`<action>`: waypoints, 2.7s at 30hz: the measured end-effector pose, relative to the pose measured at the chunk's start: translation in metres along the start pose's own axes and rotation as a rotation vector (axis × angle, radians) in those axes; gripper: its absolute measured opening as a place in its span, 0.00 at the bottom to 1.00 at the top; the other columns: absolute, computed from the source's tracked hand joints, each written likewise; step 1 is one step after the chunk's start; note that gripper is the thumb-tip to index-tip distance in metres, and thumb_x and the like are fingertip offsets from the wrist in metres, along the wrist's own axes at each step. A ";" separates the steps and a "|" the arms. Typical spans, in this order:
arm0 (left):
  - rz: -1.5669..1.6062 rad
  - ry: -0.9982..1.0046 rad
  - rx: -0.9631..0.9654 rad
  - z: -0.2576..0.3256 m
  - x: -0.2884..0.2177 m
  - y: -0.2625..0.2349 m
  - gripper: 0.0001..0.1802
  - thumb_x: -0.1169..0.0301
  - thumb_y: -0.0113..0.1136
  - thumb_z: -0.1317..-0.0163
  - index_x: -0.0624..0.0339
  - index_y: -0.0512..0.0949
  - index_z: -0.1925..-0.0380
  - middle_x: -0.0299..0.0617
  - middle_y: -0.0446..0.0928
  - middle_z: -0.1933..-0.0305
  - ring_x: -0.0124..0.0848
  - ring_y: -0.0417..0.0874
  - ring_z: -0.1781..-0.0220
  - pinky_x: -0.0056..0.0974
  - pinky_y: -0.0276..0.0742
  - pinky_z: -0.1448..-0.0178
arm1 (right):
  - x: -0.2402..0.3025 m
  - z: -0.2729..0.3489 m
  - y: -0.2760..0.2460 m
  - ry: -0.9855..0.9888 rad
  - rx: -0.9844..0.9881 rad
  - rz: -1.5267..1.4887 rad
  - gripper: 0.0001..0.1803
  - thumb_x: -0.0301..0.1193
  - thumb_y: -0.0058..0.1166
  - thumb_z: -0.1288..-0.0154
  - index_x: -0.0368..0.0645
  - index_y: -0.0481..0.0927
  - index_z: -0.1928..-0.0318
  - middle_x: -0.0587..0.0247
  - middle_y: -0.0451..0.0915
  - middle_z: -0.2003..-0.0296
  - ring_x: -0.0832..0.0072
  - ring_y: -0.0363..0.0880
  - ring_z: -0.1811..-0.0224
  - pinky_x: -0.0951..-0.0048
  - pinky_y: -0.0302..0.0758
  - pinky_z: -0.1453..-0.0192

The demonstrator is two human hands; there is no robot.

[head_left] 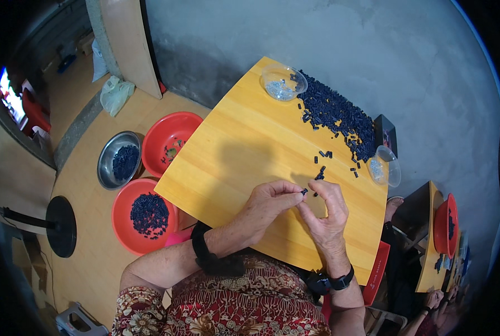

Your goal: Assembling small black plastic components by fitting two pieces together manually at a table.

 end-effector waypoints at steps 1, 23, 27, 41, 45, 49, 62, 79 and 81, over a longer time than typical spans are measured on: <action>0.008 0.003 0.005 0.000 0.001 0.000 0.09 0.69 0.60 0.34 0.60 0.80 0.58 0.37 0.80 0.56 0.23 0.78 0.51 0.29 0.73 0.44 | 0.001 0.000 0.001 -0.057 0.010 0.037 0.24 0.22 0.71 0.55 0.36 0.79 0.53 0.52 0.80 0.60 0.58 0.79 0.58 0.62 0.76 0.54; -0.178 0.026 0.103 -0.005 0.001 -0.005 0.09 0.69 0.61 0.35 0.63 0.82 0.60 0.34 0.81 0.62 0.21 0.77 0.57 0.27 0.71 0.48 | -0.007 -0.001 -0.007 0.199 0.067 -0.246 0.10 0.22 0.64 0.45 0.35 0.82 0.61 0.54 0.81 0.66 0.63 0.80 0.61 0.67 0.75 0.55; -0.193 0.027 0.080 -0.003 0.002 -0.002 0.09 0.70 0.61 0.35 0.64 0.82 0.59 0.34 0.81 0.63 0.21 0.78 0.57 0.28 0.72 0.48 | -0.007 0.000 -0.004 0.257 0.076 -0.277 0.04 0.22 0.63 0.42 0.36 0.82 0.66 0.57 0.81 0.68 0.67 0.79 0.64 0.70 0.74 0.57; -0.148 0.091 0.003 -0.004 0.000 -0.004 0.09 0.70 0.61 0.35 0.65 0.82 0.59 0.36 0.82 0.62 0.20 0.79 0.57 0.28 0.74 0.48 | 0.000 0.004 -0.003 0.273 -0.013 -0.229 0.09 0.20 0.66 0.46 0.37 0.81 0.64 0.58 0.80 0.68 0.66 0.79 0.65 0.70 0.74 0.59; -0.012 0.031 0.051 -0.004 0.001 -0.003 0.10 0.69 0.61 0.34 0.63 0.82 0.59 0.36 0.82 0.59 0.22 0.78 0.56 0.28 0.72 0.46 | 0.009 -0.004 -0.004 0.148 0.096 -0.136 0.18 0.21 0.69 0.50 0.36 0.80 0.57 0.56 0.81 0.64 0.62 0.78 0.59 0.66 0.75 0.55; -0.056 0.013 0.073 -0.002 0.002 -0.001 0.12 0.65 0.59 0.32 0.61 0.83 0.58 0.35 0.81 0.58 0.20 0.77 0.55 0.29 0.71 0.47 | 0.008 -0.004 -0.005 0.011 0.093 0.002 0.20 0.23 0.70 0.53 0.37 0.80 0.57 0.55 0.81 0.64 0.58 0.78 0.59 0.63 0.74 0.54; -0.125 -0.001 0.131 -0.003 0.001 -0.003 0.11 0.66 0.60 0.33 0.62 0.83 0.58 0.35 0.82 0.60 0.20 0.77 0.55 0.29 0.70 0.48 | 0.009 -0.008 -0.015 -0.027 0.155 0.029 0.17 0.23 0.69 0.51 0.36 0.82 0.59 0.55 0.82 0.64 0.59 0.79 0.60 0.64 0.74 0.56; -0.263 0.072 0.032 -0.001 0.001 0.002 0.10 0.70 0.60 0.34 0.66 0.83 0.59 0.37 0.83 0.62 0.23 0.81 0.58 0.29 0.75 0.49 | -0.002 -0.002 -0.014 0.257 0.110 -0.227 0.04 0.22 0.63 0.42 0.36 0.82 0.67 0.59 0.79 0.70 0.68 0.77 0.66 0.71 0.73 0.59; -0.311 0.104 -0.002 0.002 -0.002 0.005 0.10 0.70 0.60 0.35 0.66 0.83 0.59 0.37 0.83 0.63 0.22 0.81 0.58 0.28 0.75 0.50 | 0.000 0.000 -0.013 0.295 0.095 -0.244 0.04 0.22 0.63 0.42 0.36 0.82 0.67 0.59 0.79 0.70 0.68 0.77 0.66 0.71 0.73 0.60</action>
Point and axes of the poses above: each hand's wrist, its own z-axis away from the middle knuckle, its own y-axis out of the palm, x = y × z, the point moved 4 cm from there along -z, towards the middle knuckle
